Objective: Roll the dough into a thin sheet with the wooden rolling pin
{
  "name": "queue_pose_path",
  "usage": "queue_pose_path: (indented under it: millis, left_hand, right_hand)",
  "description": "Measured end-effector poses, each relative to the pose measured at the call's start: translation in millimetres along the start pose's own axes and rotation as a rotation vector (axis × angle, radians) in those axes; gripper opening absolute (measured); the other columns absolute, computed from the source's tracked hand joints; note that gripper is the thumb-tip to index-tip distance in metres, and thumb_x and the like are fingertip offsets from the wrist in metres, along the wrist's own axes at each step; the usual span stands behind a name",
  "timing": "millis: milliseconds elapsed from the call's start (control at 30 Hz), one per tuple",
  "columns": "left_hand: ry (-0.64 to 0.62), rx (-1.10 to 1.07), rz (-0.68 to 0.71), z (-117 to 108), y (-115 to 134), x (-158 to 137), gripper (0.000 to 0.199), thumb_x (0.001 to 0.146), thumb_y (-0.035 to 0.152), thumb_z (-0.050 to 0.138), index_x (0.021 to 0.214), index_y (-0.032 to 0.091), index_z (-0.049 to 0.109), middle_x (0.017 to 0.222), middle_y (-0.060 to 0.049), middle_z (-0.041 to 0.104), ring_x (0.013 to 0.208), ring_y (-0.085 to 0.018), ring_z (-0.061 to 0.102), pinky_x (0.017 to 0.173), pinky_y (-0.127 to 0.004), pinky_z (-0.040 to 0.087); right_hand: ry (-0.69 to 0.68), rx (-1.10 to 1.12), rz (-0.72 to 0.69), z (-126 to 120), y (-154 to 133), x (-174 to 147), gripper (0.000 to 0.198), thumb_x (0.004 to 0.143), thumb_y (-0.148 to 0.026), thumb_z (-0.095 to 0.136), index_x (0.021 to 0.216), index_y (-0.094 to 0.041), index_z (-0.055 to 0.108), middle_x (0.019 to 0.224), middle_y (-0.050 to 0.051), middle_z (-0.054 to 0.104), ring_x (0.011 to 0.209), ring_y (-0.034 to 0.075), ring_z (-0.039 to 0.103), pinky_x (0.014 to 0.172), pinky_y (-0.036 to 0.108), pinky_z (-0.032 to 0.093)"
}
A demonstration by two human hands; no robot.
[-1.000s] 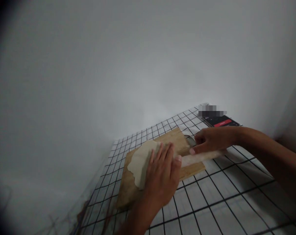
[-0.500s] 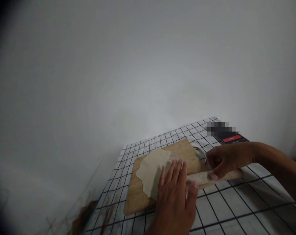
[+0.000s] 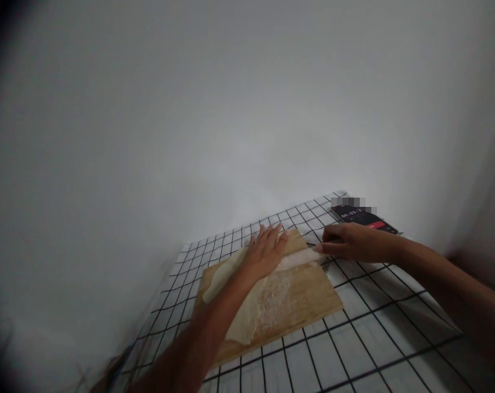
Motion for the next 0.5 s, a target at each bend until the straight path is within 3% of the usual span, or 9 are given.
queue_pose_path:
  millis: [267, 500]
  left_hand:
    - [-0.065, -0.045, 0.063, 4.8, -21.8, 57.3, 0.068, 0.098, 0.06, 0.005, 0.149, 0.026, 0.036, 0.159, -0.004, 0.03, 0.148, -0.032, 0.016, 0.118, -0.056, 0.018]
    - [-0.035, -0.078, 0.08, 5.7, -23.2, 60.5, 0.068, 0.098, 0.06, 0.004, 0.15, 0.027, 0.033, 0.16, -0.004, 0.028, 0.149, -0.03, 0.014, 0.119, -0.054, 0.016]
  right_hand:
    - [0.294, -0.18, 0.028, -11.3, -1.4, 15.9, 0.041, 0.092, -0.061, 0.046, 0.089, -0.023, 0.06, 0.085, 0.006, 0.069, 0.073, 0.02, 0.062, 0.062, 0.031, 0.04]
    - [0.287, -0.193, 0.017, -7.6, -5.3, 18.4, 0.043, 0.093, -0.061, 0.043, 0.091, -0.023, 0.063, 0.082, 0.005, 0.069, 0.07, 0.019, 0.063, 0.059, 0.03, 0.038]
Point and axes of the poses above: each hand's wrist, its own x-axis towards the middle knuckle, its own z-axis out of the palm, y = z × x, the point moved 7 cm from there along x, towards the middle knuckle
